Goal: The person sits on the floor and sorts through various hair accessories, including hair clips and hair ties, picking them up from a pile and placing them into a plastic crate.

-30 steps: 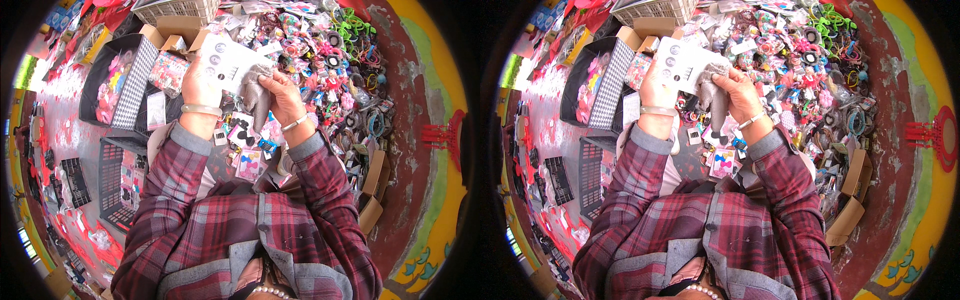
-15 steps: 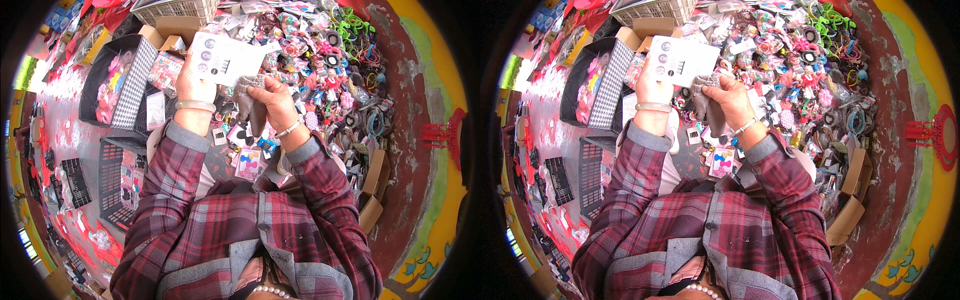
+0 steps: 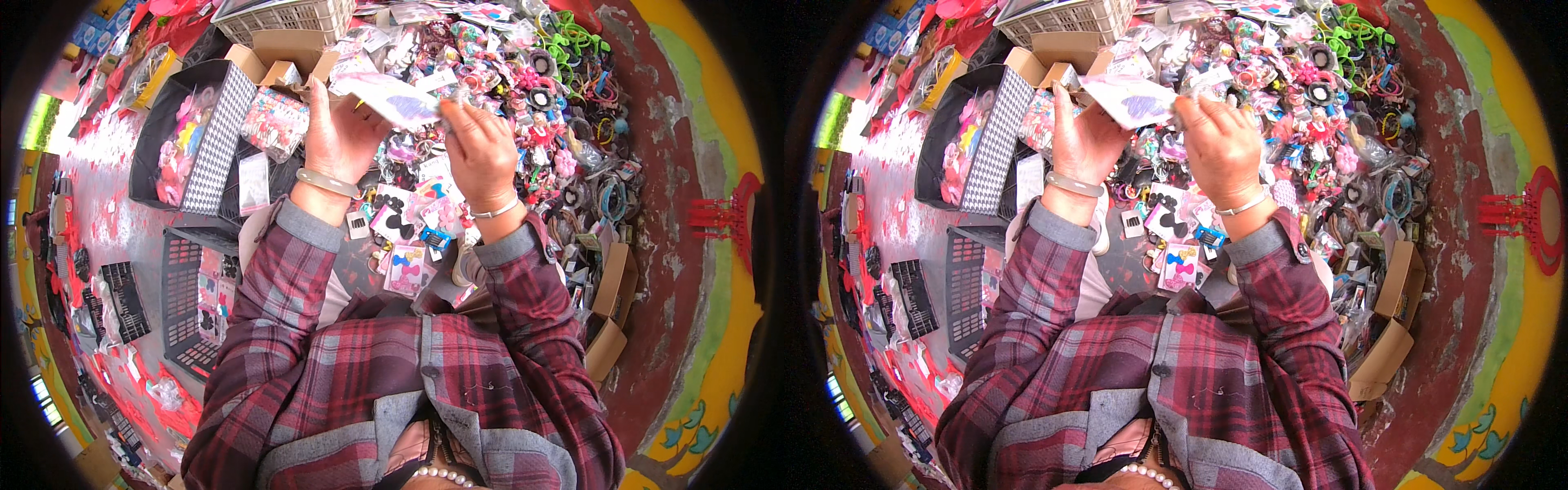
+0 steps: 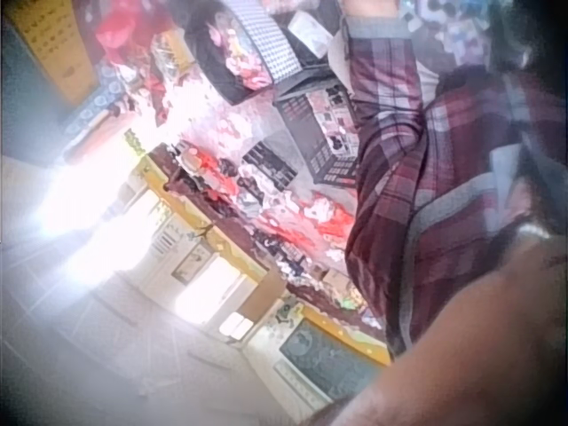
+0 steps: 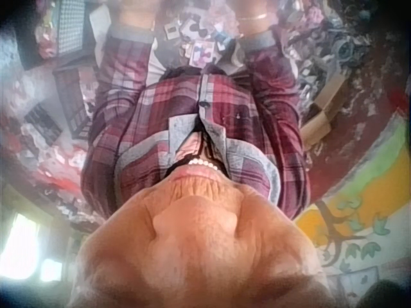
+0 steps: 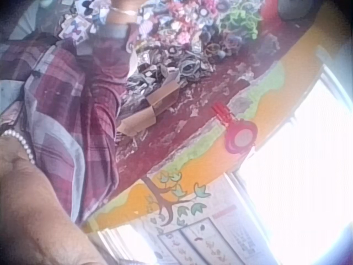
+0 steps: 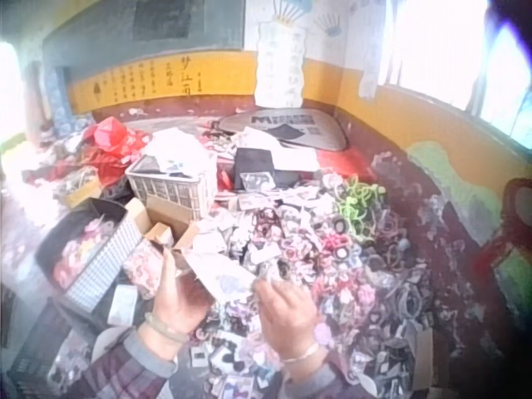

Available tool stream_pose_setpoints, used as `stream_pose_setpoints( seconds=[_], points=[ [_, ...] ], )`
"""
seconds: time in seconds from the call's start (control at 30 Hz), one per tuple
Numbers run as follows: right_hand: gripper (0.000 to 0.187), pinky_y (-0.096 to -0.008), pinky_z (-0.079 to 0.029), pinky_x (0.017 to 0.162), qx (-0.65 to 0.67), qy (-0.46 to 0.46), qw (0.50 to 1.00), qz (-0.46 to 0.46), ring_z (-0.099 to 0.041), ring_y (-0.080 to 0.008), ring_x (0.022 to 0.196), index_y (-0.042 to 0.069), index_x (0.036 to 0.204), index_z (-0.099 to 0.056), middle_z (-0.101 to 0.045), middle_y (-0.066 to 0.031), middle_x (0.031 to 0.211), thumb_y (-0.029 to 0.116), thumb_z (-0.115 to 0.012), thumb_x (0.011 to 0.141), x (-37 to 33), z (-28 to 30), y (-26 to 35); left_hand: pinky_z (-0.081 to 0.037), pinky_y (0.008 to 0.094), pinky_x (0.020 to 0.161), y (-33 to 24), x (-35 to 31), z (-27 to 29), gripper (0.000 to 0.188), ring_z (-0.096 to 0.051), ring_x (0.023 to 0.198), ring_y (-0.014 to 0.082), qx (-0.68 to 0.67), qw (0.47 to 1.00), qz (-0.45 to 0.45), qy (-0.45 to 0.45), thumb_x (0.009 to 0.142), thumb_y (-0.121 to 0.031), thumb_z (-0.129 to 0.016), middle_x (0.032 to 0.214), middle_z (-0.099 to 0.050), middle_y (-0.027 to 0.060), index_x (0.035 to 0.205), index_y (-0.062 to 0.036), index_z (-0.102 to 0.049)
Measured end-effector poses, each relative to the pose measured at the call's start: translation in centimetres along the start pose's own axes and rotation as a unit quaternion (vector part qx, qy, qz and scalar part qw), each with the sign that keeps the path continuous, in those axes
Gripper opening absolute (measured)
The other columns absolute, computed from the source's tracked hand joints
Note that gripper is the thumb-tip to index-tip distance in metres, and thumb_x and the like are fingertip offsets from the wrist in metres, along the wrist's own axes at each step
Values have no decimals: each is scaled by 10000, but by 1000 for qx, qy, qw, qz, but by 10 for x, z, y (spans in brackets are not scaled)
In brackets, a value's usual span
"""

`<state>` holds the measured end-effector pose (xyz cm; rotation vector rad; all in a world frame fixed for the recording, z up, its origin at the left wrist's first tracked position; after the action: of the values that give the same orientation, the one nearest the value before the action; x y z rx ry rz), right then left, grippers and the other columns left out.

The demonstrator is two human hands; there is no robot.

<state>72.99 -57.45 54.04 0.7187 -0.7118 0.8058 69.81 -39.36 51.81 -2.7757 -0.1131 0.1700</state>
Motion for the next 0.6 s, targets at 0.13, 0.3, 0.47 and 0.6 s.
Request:
stream_pose_setpoints(
  seconds=[0.13,0.3,0.47,0.6],
  points=[
    [329,-341,-455,710,-43,38,994,96,-586,-236,842,103,968,-635,-601,-69,905,6,-602,655,-4,-1,8,-428,390,895,2,-4,-11,530,-550,1002,276,79,997,-24,9,889,-397,-413,1112,-548,172,1165,53,-455],
    [368,-336,-474,745,8,79,994,76,-584,-266,858,108,1002,-638,-607,-92,931,-32,-596,665,-6,-8,8,-442,383,883,-5,3,13,321,-560,993,270,72,993,-44,-77,861,-166,-442,1064,-573,152,1084,58,-502],
    [285,-300,-485,735,300,92,921,-231,-596,-202,832,41,1037,-600,-626,-75,914,-25,-558,763,-13,-6,-15,-457,361,860,-21,3,19,270,-577,959,251,94,987,-119,-47,841,-106,-467,1020,-584,154,1047,60,-518],
    [265,-264,-478,762,588,-49,686,-426,-584,-148,855,-1,1114,-538,-603,-68,976,114,-487,880,4,16,-27,-456,367,869,-11,-3,10,280,-574,971,259,88,990,-97,-42,833,-70,-457,1035,-578,166,1071,66,-508]
  ],
)
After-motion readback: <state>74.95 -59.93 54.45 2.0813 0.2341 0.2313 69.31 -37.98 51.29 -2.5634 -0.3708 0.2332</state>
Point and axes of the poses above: each hand's wrist, its own x-axis towards the middle knuckle, its own z-axis out of the back of the hand, y = z × x, the point moved 1 cm from there along x, towards the middle knuckle
